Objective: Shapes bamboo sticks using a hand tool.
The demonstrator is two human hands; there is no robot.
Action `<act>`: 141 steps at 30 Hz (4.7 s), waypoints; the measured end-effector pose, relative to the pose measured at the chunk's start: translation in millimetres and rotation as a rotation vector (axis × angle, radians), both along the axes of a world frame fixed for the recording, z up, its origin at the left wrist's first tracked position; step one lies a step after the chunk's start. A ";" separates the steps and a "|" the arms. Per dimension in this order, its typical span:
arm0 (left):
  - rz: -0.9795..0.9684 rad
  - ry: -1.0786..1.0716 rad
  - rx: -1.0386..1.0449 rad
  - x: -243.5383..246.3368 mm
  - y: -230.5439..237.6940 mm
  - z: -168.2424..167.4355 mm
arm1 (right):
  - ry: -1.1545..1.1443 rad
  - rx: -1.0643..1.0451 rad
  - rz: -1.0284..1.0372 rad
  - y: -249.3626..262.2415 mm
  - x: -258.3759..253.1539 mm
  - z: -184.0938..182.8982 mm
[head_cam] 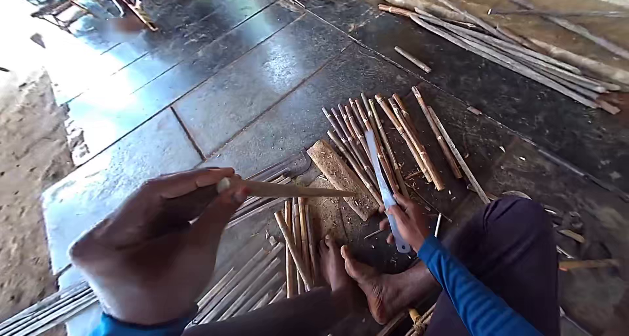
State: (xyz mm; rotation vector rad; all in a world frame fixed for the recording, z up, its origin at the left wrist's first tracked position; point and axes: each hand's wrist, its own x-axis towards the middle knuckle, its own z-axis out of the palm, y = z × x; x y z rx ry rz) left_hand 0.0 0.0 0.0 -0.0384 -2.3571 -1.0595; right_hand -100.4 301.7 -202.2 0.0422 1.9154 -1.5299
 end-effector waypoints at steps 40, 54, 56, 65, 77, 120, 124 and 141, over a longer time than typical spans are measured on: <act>-0.123 0.104 -0.330 -7.5 80.5 3.8 | 0.330 -0.052 0.281 -35.2 57.4 -6.8; -0.133 0.088 -0.208 -8.5 72.2 -5.5 | 0.466 -0.049 0.267 -38.5 52.0 -11.5; -0.085 0.104 -0.232 3.3 75.4 -4.6 | 0.355 -0.048 0.264 -39.3 71.7 -22.4; -0.102 0.027 -0.204 -14.9 95.8 9.5 | 0.491 -0.110 0.164 -37.7 58.4 -17.7; -0.144 0.086 -0.259 -19.5 89.6 7.5 | 0.292 -0.010 0.199 -41.3 57.4 -20.1; -0.216 0.047 -0.209 -25.3 91.6 0.1 | 0.293 -0.006 0.238 -33.9 49.7 -35.9; 0.032 -0.002 -0.037 -30.9 137.0 16.8 | 0.473 -0.050 0.231 -37.1 49.3 -26.1; -0.308 -0.063 -0.156 -22.0 88.8 3.4 | 0.433 -0.114 0.183 -40.0 40.7 -31.2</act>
